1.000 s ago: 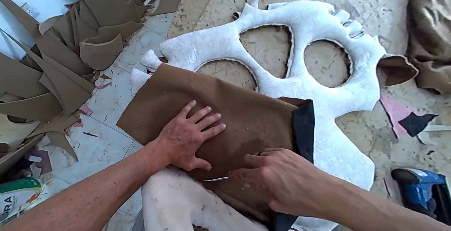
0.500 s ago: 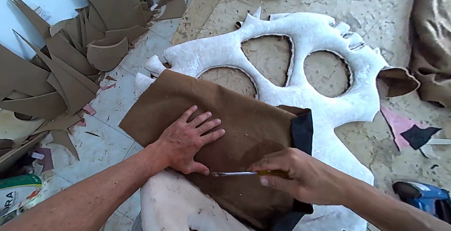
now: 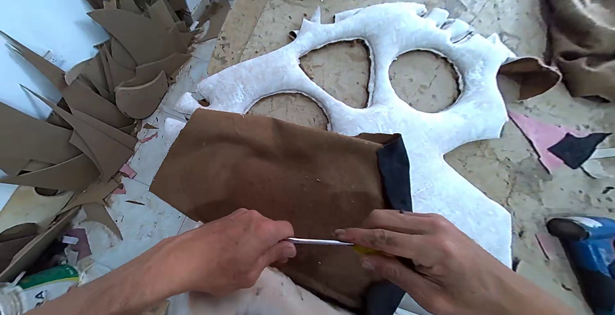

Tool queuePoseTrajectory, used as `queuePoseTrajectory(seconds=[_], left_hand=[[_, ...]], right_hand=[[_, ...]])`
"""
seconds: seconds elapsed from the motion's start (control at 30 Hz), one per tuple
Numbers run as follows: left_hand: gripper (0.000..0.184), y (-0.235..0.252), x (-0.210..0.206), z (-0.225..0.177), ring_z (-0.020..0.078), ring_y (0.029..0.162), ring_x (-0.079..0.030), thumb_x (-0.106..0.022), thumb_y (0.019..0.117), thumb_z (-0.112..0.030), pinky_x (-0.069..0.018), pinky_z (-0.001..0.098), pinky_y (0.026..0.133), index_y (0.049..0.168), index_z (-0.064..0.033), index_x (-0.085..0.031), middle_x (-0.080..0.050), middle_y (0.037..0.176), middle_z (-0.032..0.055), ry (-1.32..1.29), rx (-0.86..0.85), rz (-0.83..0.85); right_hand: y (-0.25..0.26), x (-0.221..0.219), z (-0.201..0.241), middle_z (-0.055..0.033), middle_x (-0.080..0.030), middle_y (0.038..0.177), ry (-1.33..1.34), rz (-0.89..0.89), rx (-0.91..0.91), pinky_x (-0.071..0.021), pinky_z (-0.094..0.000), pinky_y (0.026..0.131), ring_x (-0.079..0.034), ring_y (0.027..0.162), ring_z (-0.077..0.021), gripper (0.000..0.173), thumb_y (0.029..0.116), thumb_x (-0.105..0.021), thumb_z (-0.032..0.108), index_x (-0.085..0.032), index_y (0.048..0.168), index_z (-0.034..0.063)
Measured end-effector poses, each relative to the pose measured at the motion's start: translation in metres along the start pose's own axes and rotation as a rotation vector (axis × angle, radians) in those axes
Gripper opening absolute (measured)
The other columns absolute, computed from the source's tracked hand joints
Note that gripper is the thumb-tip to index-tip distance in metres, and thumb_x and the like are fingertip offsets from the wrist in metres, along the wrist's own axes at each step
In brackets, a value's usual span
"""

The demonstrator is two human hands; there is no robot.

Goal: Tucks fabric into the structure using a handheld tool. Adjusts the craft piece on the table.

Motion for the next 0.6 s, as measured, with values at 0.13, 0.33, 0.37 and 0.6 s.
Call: queuePoseTrajectory(seconds=[0.13, 0.33, 0.37, 0.6], left_hand=[[0.028, -0.097, 0.062, 0.044, 0.011, 0.062, -0.063, -0.038, 0.1072, -0.025, -0.0556, 0.034, 0.053, 0.104, -0.0159, -0.065, -0.062, 0.074, -0.0038, 0.42, 0.227, -0.362], [0.079, -0.203, 0.104, 0.116, 0.0537, 0.145, -0.036, -0.066, 0.0915, -0.036, -0.0315, 0.0785, 0.108, 0.158, -0.0048, -0.036, -0.039, 0.158, 0.0273, 0.695, 0.721, -0.578], [0.077, -0.178, 0.097, 0.103, 0.0456, 0.144, -0.041, -0.06, 0.0923, -0.047, -0.0353, 0.0727, 0.11, 0.156, -0.0068, -0.041, -0.046, 0.155, 0.0206, 0.673, 0.626, -0.611], [0.104, 0.022, 0.002, 0.061, 0.0329, 0.158, -0.017, -0.069, 0.0738, -0.077, -0.0109, 0.0707, 0.121, 0.16, -0.0291, -0.038, -0.025, 0.171, 0.0046, 0.698, 0.144, -0.154]], right_hand=[[-0.007, 0.009, 0.0, 0.007, -0.067, 0.089, -0.069, -0.008, -0.029, -0.0537, -0.0241, 0.062, -0.063, 0.076, -0.0032, 0.032, 0.1049, -0.05, 0.042, -0.071, 0.127, 0.0313], [0.001, -0.056, 0.013, -0.0011, -0.066, 0.079, -0.26, 0.205, 0.072, -0.0497, -0.0371, 0.048, -0.064, 0.062, -0.0193, 0.032, 0.1031, -0.048, 0.035, -0.073, 0.123, 0.0303], [0.004, -0.062, 0.013, -0.0009, -0.064, 0.078, -0.287, 0.22, 0.093, -0.0483, -0.0363, 0.046, -0.063, 0.06, -0.019, 0.033, 0.103, -0.047, 0.035, -0.073, 0.122, 0.0301], [0.019, -0.078, 0.004, 0.0022, -0.062, 0.074, -0.327, 0.305, 0.138, -0.0465, -0.0338, 0.045, -0.061, 0.058, -0.0159, 0.034, 0.1006, -0.046, 0.036, -0.075, 0.117, 0.0317]])
Point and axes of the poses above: each hand's wrist, its own y-axis towards the middle knuckle, its own x-axis out of the back of the hand, z = x × y, the point moved 9 cm from there along y, towards the middle knuckle
